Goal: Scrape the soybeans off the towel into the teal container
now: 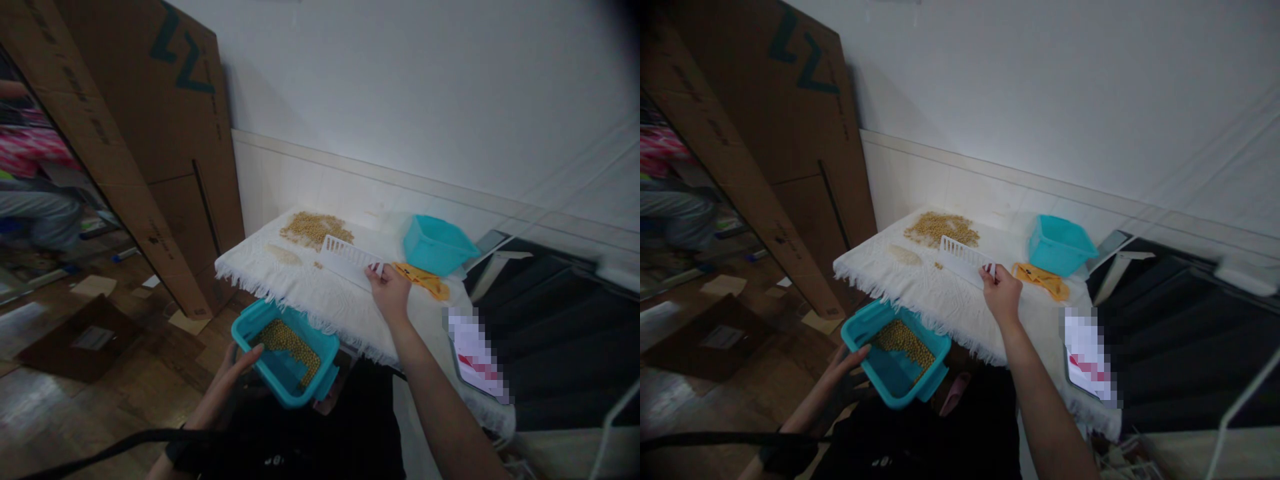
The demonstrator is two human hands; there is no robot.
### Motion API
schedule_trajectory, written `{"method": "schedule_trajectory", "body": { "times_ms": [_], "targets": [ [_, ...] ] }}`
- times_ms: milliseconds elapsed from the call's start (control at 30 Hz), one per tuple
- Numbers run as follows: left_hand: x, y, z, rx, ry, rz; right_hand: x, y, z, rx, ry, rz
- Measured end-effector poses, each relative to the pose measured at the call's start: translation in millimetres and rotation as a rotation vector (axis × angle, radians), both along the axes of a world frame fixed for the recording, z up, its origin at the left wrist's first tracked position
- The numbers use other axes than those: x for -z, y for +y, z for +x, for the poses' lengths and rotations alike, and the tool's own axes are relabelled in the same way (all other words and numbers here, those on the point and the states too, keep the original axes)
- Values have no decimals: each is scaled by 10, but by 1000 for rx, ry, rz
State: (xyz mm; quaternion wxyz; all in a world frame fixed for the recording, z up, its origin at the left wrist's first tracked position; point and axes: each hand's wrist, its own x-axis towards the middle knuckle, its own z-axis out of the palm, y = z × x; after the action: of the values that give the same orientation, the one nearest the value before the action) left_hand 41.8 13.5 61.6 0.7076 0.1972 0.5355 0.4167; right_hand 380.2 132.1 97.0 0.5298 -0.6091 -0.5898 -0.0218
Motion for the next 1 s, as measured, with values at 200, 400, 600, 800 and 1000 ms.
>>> {"method": "schedule_trajectory", "body": {
  "times_ms": [200,400,600,800,1000],
  "targets": [
    [24,4,-3,-7,8,9,-13,-18,-3,-11,26,0],
    [-31,-1,2,-15,9,8,-14,-12,-8,-40,50,0],
    [-47,-9,11,-27,24,5,-13,-12,2,-35,78,-11],
    [-15,2,1,-23,35,10,-13,-18,8,-40,93,-21],
    [-4,16,-13,-17,23,-3,-47,-33,-12,-58,117,-10]
  ]
}}
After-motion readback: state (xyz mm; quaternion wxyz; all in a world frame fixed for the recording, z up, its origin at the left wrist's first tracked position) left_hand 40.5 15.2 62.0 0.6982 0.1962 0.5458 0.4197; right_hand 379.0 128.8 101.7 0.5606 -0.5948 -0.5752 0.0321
